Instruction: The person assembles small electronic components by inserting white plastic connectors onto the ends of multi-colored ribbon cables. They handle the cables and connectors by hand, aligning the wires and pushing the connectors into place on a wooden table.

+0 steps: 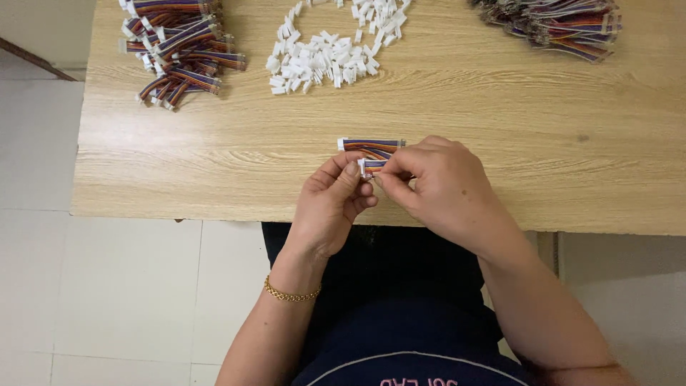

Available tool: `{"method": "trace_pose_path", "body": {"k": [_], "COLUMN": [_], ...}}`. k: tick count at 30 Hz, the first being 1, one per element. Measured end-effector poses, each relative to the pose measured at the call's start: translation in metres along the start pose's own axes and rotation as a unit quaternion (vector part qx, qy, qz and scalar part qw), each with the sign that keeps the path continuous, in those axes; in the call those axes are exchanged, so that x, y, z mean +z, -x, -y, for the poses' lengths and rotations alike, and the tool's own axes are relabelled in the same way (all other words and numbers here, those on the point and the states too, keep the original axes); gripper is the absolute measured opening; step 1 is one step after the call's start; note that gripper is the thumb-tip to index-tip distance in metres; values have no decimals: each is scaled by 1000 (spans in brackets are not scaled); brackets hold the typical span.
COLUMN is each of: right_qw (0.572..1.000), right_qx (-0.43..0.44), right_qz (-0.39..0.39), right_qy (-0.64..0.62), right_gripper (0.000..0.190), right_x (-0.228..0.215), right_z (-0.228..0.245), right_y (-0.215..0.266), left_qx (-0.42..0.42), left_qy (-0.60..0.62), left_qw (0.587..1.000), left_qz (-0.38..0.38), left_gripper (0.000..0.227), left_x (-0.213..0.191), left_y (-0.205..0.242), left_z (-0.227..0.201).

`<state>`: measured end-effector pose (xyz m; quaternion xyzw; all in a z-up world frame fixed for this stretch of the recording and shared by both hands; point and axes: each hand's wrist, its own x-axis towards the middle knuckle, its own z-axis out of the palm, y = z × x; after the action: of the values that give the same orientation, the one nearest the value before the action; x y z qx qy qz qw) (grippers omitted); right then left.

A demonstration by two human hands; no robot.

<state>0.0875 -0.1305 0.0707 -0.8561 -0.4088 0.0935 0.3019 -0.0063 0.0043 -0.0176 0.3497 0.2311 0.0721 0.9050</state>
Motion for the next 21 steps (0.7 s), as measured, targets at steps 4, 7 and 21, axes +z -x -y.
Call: {"method": "trace_pose_path", "body": {"k": [4, 7, 21], "right_qw": [1000, 1000, 999], "right_qx": [-21, -15, -21], "right_qz": [1, -7, -20], "right_qy": [6, 19, 24], "right_gripper": [14, 14, 13], "right_x": [0, 2, -1], "right_z": [-2, -4, -1], "right_y": [-1, 1, -1], "left_qx": [-7, -5, 32], "left_qy": [-1, -1, -80], "left_qw": [1000, 1000, 996], "left_qz": [2, 1, -35], "left_gripper": [26, 25, 25], "left_x": [-1, 0, 14], "left_y": [1, 1, 9], "left_z": [0, -1, -15]}}
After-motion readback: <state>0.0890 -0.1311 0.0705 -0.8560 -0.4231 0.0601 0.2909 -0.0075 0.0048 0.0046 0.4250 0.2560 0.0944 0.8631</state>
